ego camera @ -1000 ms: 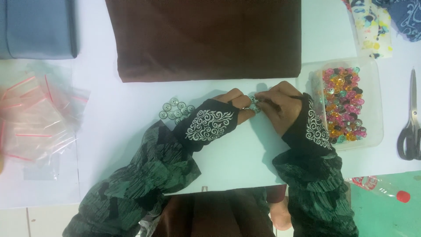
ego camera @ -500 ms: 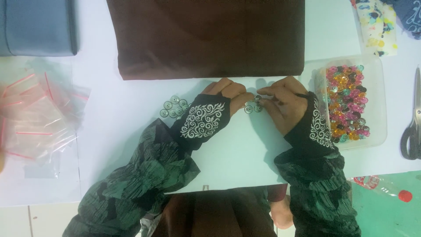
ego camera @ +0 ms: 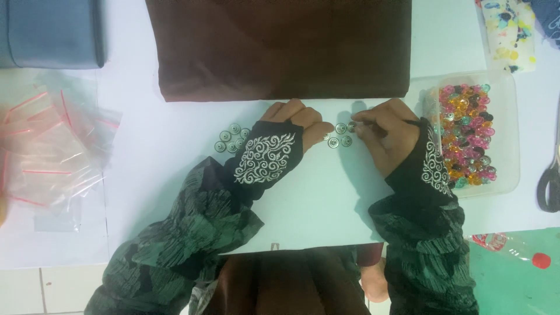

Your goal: The person arranges small silver buttons on a white table surface, forming a pattern. They repeatedly pick up buttons, place them in rows, and adjust their positions. The person also briefly reaches into a container of colorful beads but continues to handle the silver buttons.

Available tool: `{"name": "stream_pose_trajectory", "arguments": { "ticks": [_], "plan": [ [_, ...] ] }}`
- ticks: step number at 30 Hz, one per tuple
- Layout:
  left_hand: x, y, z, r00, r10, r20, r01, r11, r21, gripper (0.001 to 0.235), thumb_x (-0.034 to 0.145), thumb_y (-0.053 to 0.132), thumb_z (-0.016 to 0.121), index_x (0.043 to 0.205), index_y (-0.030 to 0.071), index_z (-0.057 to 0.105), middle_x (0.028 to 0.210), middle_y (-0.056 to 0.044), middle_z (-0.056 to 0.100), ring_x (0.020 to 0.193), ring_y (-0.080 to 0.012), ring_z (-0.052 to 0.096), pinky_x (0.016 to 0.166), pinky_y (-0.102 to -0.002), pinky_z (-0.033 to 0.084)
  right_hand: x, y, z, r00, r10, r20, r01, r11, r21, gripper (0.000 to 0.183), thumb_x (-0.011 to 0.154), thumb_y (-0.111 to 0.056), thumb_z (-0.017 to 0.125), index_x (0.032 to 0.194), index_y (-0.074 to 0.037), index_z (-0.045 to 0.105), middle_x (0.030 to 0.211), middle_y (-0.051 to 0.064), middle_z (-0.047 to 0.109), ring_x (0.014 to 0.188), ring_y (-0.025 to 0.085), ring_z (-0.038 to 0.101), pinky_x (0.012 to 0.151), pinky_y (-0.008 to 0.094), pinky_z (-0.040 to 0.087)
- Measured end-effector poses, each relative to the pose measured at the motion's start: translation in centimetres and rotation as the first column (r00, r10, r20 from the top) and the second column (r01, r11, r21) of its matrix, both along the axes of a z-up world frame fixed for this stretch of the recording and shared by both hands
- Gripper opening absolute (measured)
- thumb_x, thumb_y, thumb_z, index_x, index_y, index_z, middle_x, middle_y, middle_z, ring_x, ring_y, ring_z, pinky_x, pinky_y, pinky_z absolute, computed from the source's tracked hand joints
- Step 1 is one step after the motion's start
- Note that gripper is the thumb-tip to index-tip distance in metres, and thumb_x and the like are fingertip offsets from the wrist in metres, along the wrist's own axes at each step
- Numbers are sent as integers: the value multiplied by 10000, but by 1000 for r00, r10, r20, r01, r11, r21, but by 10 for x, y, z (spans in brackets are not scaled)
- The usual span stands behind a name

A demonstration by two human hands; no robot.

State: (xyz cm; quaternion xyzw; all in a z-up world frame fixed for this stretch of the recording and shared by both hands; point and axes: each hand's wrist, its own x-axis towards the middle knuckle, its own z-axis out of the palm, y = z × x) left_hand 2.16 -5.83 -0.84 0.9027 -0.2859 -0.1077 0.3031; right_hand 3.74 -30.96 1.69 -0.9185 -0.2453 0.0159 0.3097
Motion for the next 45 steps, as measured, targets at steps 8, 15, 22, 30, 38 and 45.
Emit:
{"name": "stream_pose_trajectory", "arguments": {
  "ticks": [8, 15, 22, 30, 38, 45],
  "plan": [
    [3, -10, -24, 977, -147, 157, 120, 978, 170, 469, 724, 48, 868, 1114, 104, 613, 1085, -73, 577, 1086, -226, 464, 978, -397, 377, 3, -6, -3, 993, -3, -119, 1, 1000, -16, 250, 958, -33, 700, 1204, -50, 739, 1033, 198, 656, 867, 326, 688, 742, 447, 566],
    [0, -15, -5, 994, -24, 104, 18, 998, 57, 305, 952, 359, 714, 1134, 125, 643, 1029, -58, 600, 1016, -210, 484, 921, -395, 400, 4, -8, -11, 994, -12, -109, 8, 999, -37, 269, 937, -43, 739, 1203, -71, 771, 993, 179, 661, 807, 315, 698, 669, 396, 567],
    [-11, -23, -7, 956, 123, 266, -124, 992, -12, 612, 901, 589, 690, 1298, 126, 630, 1082, -74, 568, 961, -215, 479, 783, -376, 431, 2, -14, -12, 965, -54, -256, 66, 997, 41, 328, 975, -92, 690, 1301, -72, 708, 1028, 185, 629, 836, 288, 656, 694, 401, 550],
    [-8, -27, 9, 975, 155, 162, -161, 987, 26, 412, 880, 464, 753, 1034, 83, 717, 991, -65, 572, 875, -192, 515, 693, -346, 435, 5, -17, -6, 970, 1, -242, -8, 1000, -30, 548, 840, -257, 831, 1365, -171, 699, 1074, 112, 631, 927, 248, 603, 808, 387, 529],
    [-11, -29, 16, 981, 189, 51, -186, 980, -69, 373, 941, 413, 700, 1039, 53, 690, 991, -108, 550, 878, -221, 499, 732, -382, 405, 6, -20, -21, 981, 41, -191, -46, 999, -24, 462, 869, -211, 802, 1321, -169, 719, 1016, 91, 649, 867, 221, 611, 762, 359, 524],
    [-10, -15, 19, 979, 180, 92, -181, 983, 8, 427, 922, 492, 702, 1014, 76, 676, 980, -75, 562, 827, -187, 505, 723, -358, 435, 8, -14, -5, 965, 43, -261, -51, 998, -27, 453, 904, -204, 752, 1334, -84, 680, 1039, 178, 624, 920, 301, 588, 793, 449, 489]
  ]
}}
